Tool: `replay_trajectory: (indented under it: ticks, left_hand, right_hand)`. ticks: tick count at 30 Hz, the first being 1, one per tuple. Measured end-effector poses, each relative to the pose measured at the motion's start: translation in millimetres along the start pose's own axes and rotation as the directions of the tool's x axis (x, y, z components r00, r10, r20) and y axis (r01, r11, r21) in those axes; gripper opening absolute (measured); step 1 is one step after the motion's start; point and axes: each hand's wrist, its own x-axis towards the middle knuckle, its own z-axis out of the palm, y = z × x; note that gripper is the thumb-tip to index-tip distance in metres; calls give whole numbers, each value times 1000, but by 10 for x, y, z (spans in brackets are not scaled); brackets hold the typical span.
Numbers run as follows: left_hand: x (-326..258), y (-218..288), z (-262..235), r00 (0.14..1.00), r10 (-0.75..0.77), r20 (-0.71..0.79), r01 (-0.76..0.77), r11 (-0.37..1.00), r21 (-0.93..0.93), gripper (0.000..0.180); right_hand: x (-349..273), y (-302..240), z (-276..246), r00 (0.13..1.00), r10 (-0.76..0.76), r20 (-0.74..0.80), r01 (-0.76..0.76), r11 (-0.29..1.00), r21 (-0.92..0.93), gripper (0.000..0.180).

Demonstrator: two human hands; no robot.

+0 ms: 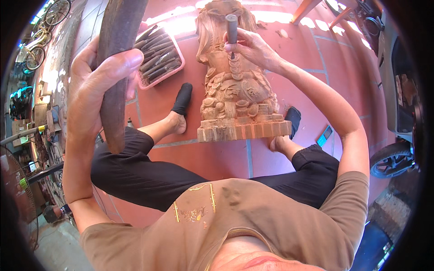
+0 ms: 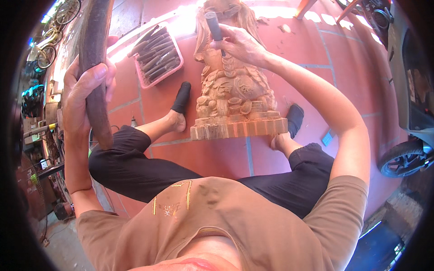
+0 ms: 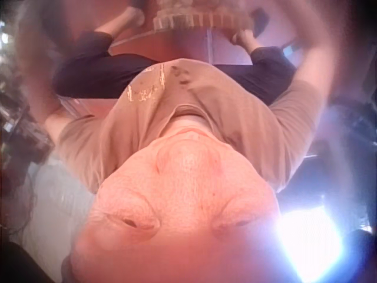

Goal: The person carves a wooden sculpture using a chisel and mallet, striking the chisel to shape the wood. The person occasionally switches chisels from a nearby container to refine different areas of the sculpture.

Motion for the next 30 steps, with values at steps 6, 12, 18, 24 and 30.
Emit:
replay_trajectory:
  ticks: [6, 12, 18, 24, 30]
  left_hand:
    - [-192, -65, 188, 993, 70, -97, -86, 982, -170, 29]
    - [-438, -788, 678, 977, 79, -199, -122, 970, -211, 21]
    - [-598, -1383, 979, 968, -116, -222, 36, 941, -337, 27]
    - [-537, -1676, 993, 968, -100, -229, 43, 970, -241, 22]
    - [-519, -1914, 1096, 968, -238, -81, 185, 893, -409, 26]
  right_hand:
    - [73, -121, 120, 995, 68, 68, -65, 996, -57, 31]
    - [-82, 82, 47, 999, 31, -5, -32, 995, -99, 31]
    - [2, 69, 127, 1000, -14, -24, 7, 968, -252, 33]
    - [14, 101, 56, 999, 27, 26, -18, 957, -289, 32]
    - [122, 94, 100, 998, 48, 44, -35, 966, -254, 30]
